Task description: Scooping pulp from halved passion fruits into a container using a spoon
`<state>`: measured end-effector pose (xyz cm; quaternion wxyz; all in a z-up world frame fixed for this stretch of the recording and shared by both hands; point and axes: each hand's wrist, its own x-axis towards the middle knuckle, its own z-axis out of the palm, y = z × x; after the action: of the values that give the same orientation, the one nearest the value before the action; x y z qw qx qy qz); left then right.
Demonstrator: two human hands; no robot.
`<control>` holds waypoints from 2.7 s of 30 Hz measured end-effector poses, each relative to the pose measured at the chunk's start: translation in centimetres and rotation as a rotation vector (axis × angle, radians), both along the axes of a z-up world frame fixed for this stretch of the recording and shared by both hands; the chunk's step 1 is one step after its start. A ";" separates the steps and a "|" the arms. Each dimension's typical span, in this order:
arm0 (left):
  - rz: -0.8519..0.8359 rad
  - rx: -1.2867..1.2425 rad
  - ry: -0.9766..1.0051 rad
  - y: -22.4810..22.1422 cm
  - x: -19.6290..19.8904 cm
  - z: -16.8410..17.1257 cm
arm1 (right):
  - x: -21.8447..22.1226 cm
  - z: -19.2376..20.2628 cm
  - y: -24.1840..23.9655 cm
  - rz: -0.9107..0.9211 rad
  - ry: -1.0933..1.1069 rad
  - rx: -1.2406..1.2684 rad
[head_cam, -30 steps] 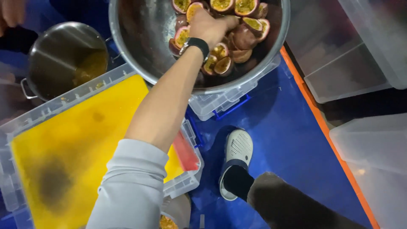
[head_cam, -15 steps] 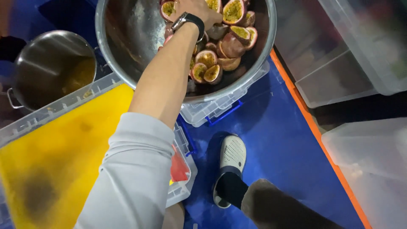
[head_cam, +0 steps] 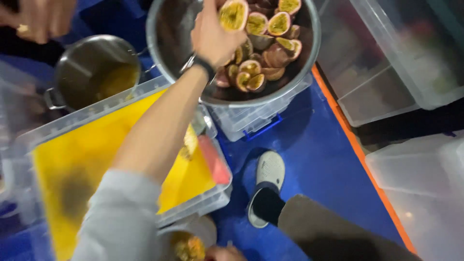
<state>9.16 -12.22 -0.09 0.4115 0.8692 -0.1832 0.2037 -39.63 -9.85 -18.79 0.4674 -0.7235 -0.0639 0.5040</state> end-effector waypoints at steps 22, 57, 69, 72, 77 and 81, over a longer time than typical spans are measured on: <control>-0.217 0.049 0.549 31.3 -43.9 -2.4 | 0.0 15.3 0.4 -0.300 -0.645 -0.192; -0.334 0.355 0.981 29.7 -46.0 -7.8 | -0.4 17.9 2.1 -0.005 -0.556 -0.339; -0.294 0.688 0.865 29.2 -45.4 -6.1 | -0.7 17.2 3.0 -0.029 -0.381 -0.504; -0.317 0.664 0.874 29.8 -45.1 -6.3 | -1.0 18.7 2.1 -0.062 -0.544 -0.386; -0.402 0.587 0.828 29.6 -45.4 -7.4 | -1.0 17.1 2.6 -0.004 -0.802 -0.375; -0.389 0.590 0.770 29.4 -45.6 -6.4 | -1.1 16.3 3.2 -0.058 -0.528 -0.412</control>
<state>-36.43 17.22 -6.48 0.2169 0.9100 -0.2264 -0.2712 -40.75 -6.63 -2.48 0.2928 -0.9099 -0.0590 0.2879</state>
